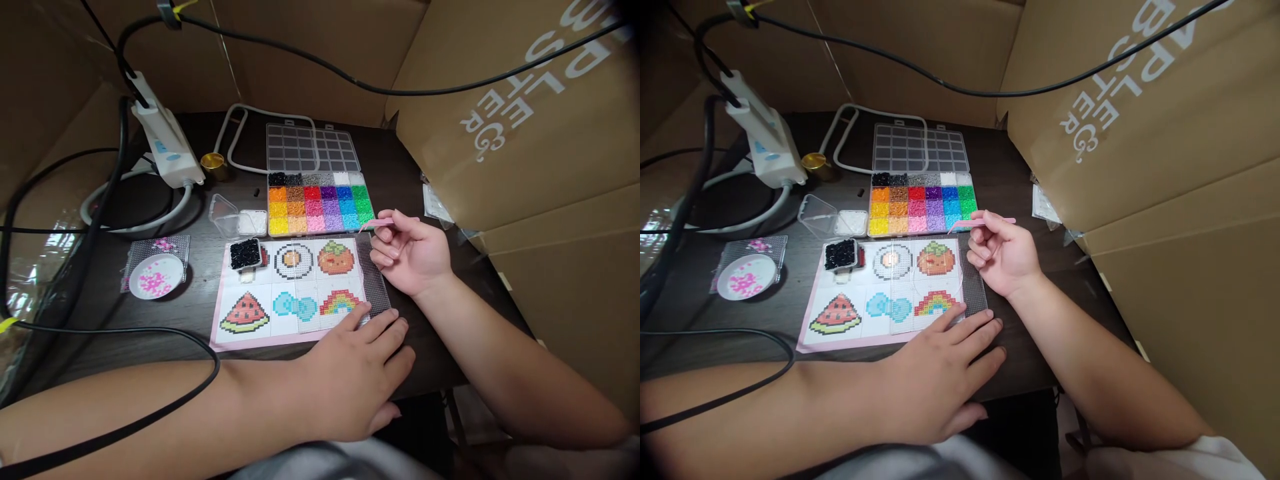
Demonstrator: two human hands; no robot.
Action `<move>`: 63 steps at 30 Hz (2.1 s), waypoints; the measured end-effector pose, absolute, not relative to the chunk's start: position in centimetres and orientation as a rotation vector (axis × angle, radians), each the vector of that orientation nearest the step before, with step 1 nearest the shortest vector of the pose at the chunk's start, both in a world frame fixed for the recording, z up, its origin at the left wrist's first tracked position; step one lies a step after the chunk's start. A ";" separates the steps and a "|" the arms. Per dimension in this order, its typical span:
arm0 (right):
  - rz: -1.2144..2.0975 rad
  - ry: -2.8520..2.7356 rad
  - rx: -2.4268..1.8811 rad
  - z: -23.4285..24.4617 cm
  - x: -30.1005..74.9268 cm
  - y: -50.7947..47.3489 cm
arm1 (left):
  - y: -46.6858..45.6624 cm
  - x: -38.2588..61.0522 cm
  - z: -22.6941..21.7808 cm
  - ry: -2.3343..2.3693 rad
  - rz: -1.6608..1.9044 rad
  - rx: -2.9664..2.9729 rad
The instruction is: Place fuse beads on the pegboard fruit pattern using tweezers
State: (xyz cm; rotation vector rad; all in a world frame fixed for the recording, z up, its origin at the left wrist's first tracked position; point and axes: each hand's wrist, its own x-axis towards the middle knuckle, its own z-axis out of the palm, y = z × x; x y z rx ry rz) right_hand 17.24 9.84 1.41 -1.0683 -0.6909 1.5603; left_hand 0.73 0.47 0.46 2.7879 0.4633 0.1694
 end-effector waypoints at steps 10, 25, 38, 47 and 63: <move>1.570 -0.625 -0.999 1.3 17.2 9.9 | 0.4 0.6 0.3 0.459 0.174 2.793; 1.110 -1.242 -1.201 0.3 15.7 8.0 | 0.3 0.7 0.1 0.462 0.202 2.798; 0.929 -1.375 -1.304 0.3 15.4 7.8 | 0.4 0.6 0.0 0.468 0.217 2.773; 0.992 -1.351 -1.322 0.4 15.3 7.7 | 0.4 0.6 0.1 0.466 0.209 2.777; 0.937 -1.394 -1.372 0.7 15.2 7.8 | 0.5 0.7 0.1 0.457 0.207 2.772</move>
